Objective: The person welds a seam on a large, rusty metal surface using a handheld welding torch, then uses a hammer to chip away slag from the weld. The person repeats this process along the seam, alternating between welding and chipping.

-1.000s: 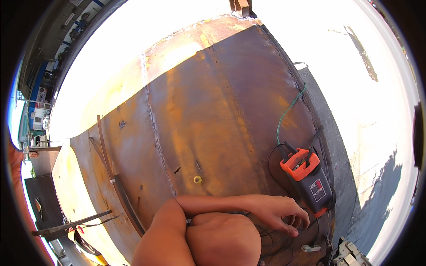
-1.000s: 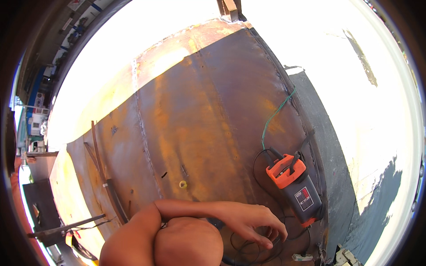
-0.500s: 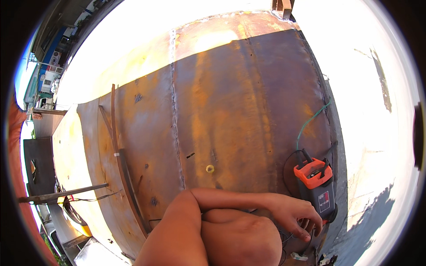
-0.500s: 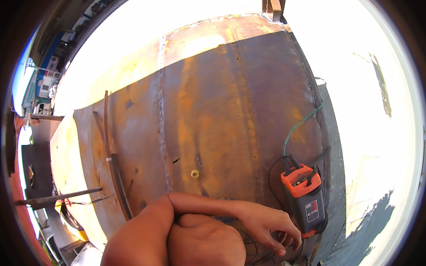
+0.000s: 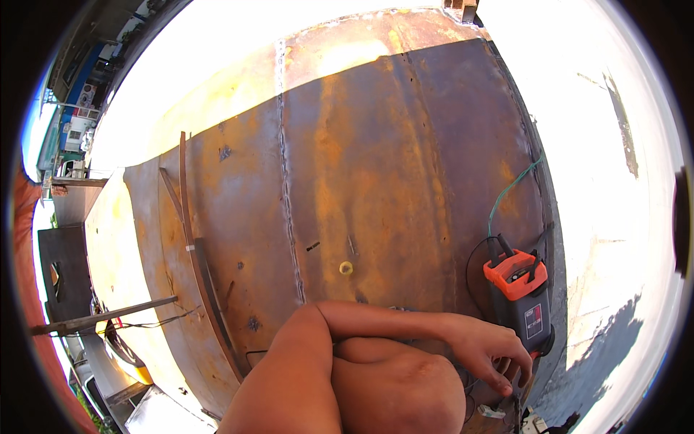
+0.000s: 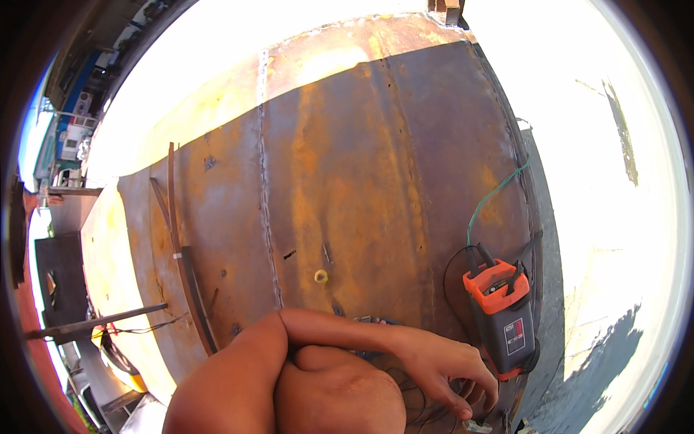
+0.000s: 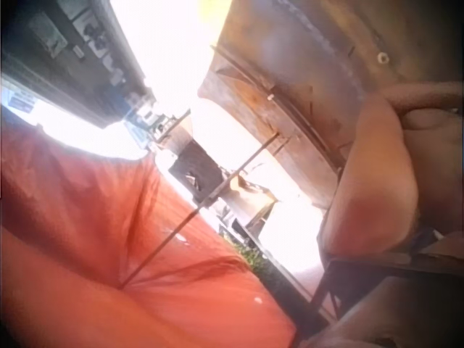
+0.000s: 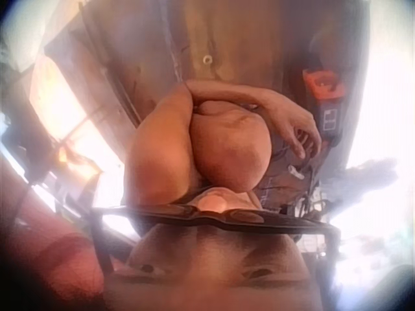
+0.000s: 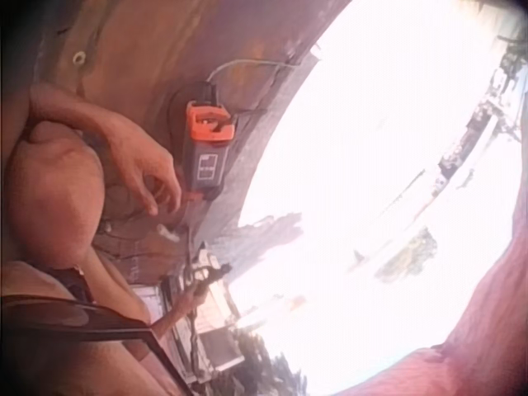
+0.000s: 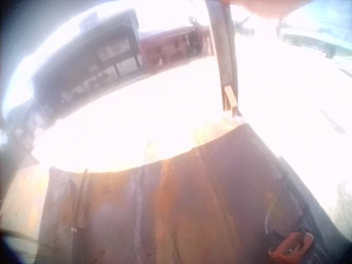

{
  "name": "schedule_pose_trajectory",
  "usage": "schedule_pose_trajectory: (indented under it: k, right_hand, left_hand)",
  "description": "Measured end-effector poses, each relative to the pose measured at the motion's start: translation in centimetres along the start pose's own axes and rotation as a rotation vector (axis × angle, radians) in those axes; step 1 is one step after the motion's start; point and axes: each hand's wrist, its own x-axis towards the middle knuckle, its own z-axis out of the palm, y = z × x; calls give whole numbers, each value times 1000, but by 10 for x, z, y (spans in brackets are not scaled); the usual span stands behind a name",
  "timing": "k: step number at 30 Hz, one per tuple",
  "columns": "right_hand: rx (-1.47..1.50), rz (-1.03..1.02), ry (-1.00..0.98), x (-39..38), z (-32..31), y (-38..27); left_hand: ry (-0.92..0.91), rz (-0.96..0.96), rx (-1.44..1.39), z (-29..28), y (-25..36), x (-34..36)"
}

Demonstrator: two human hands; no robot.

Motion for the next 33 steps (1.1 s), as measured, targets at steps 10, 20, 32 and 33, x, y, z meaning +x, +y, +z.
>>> schedule_pose_trajectory:
  k: [10,20,32,33]
  right_hand:
    - [240,-48,33,18,-5,0]
    - [960,100,-90,123,77,-69]
    - [937,-69,-540,130,117,-133]
    - [930,-68,-546,127,114,-138]
  left_hand:
    - [-7,-48,11,12,-7,11]
    - [-19,-187,-104,41,-35,47]
    - [446,-361,194,48,1,-22]
    - [462,-383,257,53,5,-34]
